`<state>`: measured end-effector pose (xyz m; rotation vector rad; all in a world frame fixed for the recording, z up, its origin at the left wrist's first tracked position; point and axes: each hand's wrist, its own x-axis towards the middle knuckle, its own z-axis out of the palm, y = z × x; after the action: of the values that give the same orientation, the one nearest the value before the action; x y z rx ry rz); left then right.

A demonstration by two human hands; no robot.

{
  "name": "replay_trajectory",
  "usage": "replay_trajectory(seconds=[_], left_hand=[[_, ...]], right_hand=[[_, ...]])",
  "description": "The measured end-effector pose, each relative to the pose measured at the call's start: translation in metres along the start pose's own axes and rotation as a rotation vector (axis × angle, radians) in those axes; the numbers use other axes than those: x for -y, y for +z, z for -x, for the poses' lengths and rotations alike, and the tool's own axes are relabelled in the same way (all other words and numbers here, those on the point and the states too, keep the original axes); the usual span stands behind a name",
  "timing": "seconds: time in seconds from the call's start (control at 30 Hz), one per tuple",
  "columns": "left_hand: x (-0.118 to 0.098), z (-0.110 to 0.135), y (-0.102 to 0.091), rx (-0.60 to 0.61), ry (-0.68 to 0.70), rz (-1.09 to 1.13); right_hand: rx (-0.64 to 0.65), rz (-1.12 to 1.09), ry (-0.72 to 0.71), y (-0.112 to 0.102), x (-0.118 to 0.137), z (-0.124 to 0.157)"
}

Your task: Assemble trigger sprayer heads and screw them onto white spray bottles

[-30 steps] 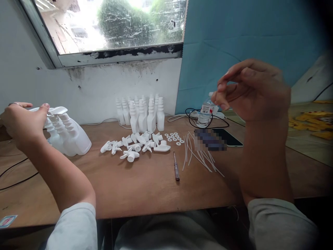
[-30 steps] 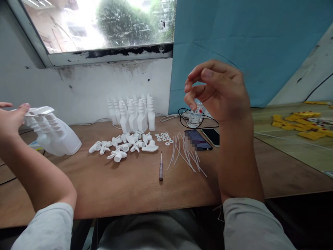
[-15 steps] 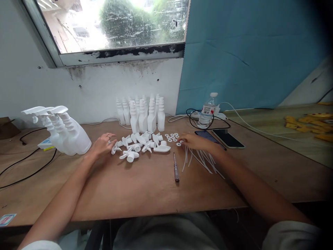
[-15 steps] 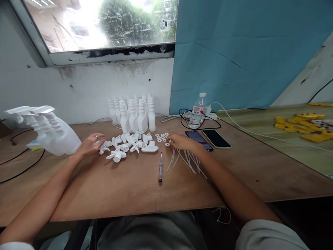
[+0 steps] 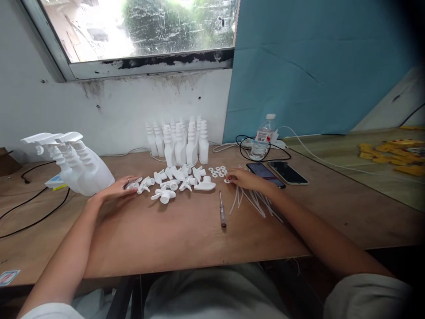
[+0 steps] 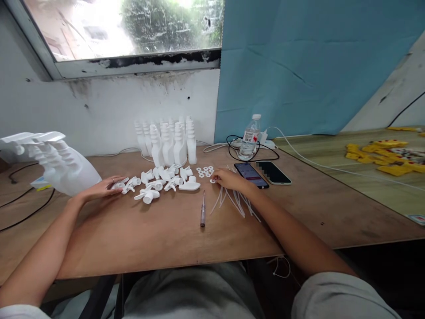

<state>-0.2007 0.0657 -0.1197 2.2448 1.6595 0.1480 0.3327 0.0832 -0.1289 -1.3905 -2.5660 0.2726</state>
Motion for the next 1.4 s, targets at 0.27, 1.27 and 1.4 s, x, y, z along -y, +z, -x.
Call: replay_trajectory(seconds=[0.27,1.27,1.4], left_hand=[[0.002,0.003,-0.007,-0.302,-0.037,0.026],[-0.232,-0.002,0.115,-0.012,0.591,0.701],[-0.232,-0.005,0.117,-0.008,0.604,0.719]], right_hand=[[-0.027,-0.027,-0.015,0.001,-0.01,0.001],[-0.6,-0.174,-0.899,0.022,0.137,0.025],[-0.576,-0.16,-0.95,0.028,0.137,0.025]])
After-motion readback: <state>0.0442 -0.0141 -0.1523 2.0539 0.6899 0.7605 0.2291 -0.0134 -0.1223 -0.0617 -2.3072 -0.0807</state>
